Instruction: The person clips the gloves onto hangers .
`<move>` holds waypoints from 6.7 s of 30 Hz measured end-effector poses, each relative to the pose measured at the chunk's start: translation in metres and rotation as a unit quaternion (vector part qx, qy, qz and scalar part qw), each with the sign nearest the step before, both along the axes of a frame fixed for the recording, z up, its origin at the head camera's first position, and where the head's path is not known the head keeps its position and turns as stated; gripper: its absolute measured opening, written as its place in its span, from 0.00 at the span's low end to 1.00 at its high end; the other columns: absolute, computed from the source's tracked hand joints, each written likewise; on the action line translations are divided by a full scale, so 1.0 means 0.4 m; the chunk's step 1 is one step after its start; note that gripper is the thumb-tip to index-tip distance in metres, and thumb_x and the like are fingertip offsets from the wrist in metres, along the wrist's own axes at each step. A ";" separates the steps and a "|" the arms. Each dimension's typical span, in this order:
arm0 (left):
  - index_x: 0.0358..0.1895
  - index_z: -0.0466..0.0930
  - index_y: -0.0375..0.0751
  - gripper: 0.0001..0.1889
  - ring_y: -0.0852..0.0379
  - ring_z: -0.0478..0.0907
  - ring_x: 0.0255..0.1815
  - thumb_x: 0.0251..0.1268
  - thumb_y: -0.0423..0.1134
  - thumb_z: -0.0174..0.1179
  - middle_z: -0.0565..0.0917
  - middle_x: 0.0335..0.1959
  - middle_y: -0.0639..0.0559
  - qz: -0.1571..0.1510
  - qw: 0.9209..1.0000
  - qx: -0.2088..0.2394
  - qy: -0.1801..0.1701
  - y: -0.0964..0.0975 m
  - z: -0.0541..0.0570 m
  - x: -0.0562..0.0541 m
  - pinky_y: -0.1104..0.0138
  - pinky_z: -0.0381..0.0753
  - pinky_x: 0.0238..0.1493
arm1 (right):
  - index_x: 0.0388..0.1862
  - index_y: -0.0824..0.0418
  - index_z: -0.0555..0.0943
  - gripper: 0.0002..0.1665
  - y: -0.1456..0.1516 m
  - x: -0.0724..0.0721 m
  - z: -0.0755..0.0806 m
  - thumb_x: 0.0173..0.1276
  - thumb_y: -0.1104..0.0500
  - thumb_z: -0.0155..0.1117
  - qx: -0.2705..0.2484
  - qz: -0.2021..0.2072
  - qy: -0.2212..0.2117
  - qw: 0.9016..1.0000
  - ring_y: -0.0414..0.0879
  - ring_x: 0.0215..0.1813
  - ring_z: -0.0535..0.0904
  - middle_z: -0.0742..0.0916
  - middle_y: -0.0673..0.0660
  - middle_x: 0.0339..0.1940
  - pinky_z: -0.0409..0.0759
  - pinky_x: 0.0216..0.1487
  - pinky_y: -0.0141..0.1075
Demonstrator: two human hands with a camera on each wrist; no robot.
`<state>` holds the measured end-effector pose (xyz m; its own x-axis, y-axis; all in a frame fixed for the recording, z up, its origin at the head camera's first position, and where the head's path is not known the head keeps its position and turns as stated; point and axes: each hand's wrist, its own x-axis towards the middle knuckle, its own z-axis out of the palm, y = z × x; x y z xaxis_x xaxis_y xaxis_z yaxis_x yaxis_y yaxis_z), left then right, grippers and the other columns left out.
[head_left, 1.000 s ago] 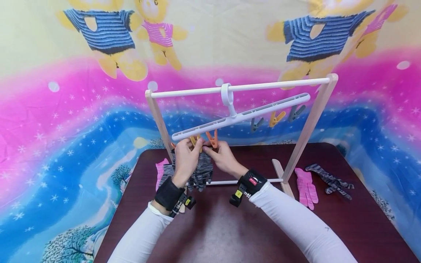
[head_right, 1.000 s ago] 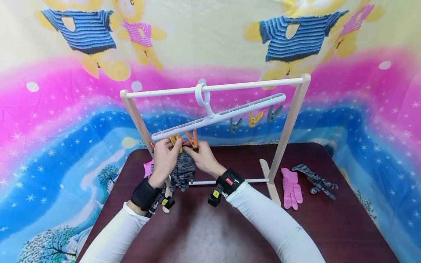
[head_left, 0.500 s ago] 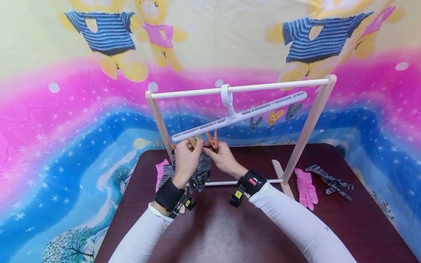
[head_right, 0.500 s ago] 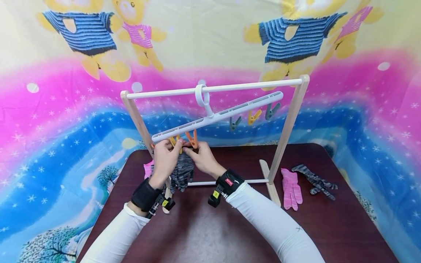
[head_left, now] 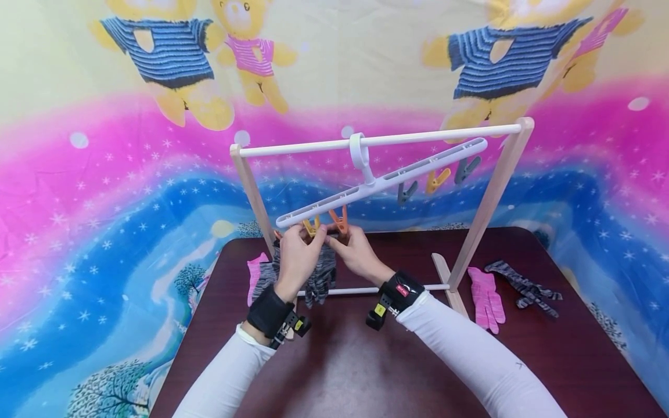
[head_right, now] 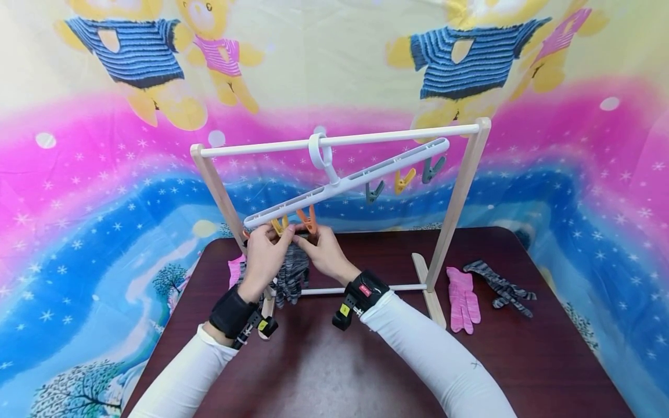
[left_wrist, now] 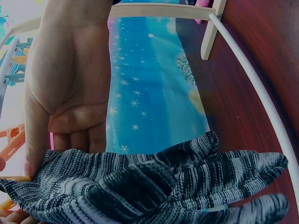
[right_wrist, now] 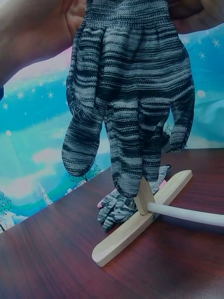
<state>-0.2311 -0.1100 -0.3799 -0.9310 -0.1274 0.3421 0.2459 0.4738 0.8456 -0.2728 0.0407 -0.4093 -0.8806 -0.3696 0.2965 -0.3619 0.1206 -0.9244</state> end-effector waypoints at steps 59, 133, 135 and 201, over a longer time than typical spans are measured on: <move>0.57 0.80 0.43 0.19 0.55 0.78 0.24 0.71 0.49 0.60 0.83 0.27 0.47 -0.014 0.990 -0.115 -0.078 -0.016 -0.143 0.041 0.64 0.68 0.26 | 0.55 0.67 0.83 0.16 0.063 0.010 -0.132 0.77 0.58 0.58 0.101 0.019 0.000 0.995 0.53 0.54 0.85 0.89 0.63 0.51 0.81 0.56 0.44; 0.64 0.79 0.39 0.28 0.39 0.79 0.64 0.67 0.52 0.63 0.84 0.61 0.42 -0.018 0.973 -0.195 -0.124 -0.062 -0.312 0.153 0.45 0.76 0.62 | 0.63 0.60 0.80 0.23 0.207 0.171 -0.265 0.75 0.51 0.62 0.281 -0.028 0.077 0.956 0.54 0.69 0.78 0.83 0.58 0.64 0.74 0.69 0.52; 0.65 0.79 0.38 0.29 0.37 0.77 0.65 0.66 0.52 0.64 0.84 0.62 0.42 -0.020 0.972 -0.193 -0.129 -0.063 -0.314 0.158 0.44 0.76 0.63 | 0.64 0.59 0.80 0.23 0.209 0.175 -0.266 0.75 0.51 0.62 0.283 -0.030 0.075 0.956 0.54 0.70 0.77 0.83 0.58 0.65 0.74 0.69 0.53; 0.66 0.76 0.34 0.27 0.35 0.79 0.62 0.68 0.44 0.62 0.82 0.62 0.33 0.067 0.969 -0.198 -0.132 -0.232 -0.386 0.113 0.43 0.78 0.59 | 0.70 0.57 0.75 0.30 0.022 0.234 -0.311 0.74 0.45 0.61 0.378 0.041 0.142 0.914 0.62 0.74 0.69 0.76 0.64 0.72 0.67 0.70 0.61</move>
<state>-0.1859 -0.2029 -0.5342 -0.9767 -0.1613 0.1416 -0.0406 0.7869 0.6157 -0.1791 0.0493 -0.5338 -0.7678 -0.6250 0.1413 -0.6110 0.6478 -0.4550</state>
